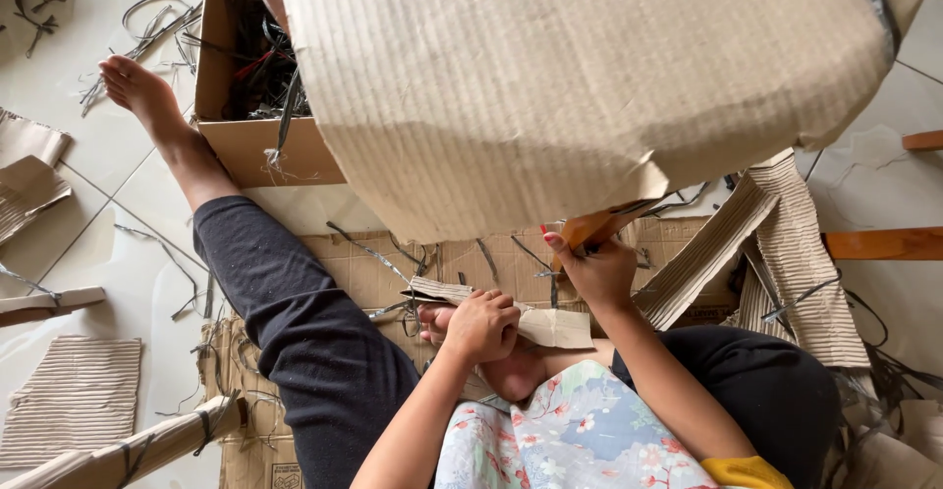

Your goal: Wrapping wooden chair legs with protective cardboard and securing them with ties

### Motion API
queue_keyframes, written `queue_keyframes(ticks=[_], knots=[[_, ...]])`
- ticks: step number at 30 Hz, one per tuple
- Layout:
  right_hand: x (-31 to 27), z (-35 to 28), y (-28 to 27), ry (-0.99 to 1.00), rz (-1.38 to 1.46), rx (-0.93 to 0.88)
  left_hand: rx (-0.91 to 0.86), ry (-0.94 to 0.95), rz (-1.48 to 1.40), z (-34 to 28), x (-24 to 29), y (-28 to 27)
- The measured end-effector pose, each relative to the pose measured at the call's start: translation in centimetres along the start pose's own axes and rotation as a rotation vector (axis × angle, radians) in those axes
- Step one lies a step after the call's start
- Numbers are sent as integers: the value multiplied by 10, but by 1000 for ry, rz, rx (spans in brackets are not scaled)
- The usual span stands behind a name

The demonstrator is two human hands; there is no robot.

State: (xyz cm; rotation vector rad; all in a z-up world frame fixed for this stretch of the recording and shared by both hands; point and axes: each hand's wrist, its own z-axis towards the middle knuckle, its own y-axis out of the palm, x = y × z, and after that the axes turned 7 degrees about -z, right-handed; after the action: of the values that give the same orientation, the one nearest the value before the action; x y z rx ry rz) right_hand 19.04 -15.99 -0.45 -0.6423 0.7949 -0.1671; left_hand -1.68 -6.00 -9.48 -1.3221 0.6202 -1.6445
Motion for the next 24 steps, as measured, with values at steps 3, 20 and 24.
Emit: queue_keyframes(ticks=[3,20,24], knots=[[-2,1,-3,40,-13,-41,-2,0,2,-1,-1,3],[-16,54,-115,253,-286,-992,84,39,-47,3,2,-19],[-29,73,-138,355,-114,-1075,270,24,-127,12,14,-44]])
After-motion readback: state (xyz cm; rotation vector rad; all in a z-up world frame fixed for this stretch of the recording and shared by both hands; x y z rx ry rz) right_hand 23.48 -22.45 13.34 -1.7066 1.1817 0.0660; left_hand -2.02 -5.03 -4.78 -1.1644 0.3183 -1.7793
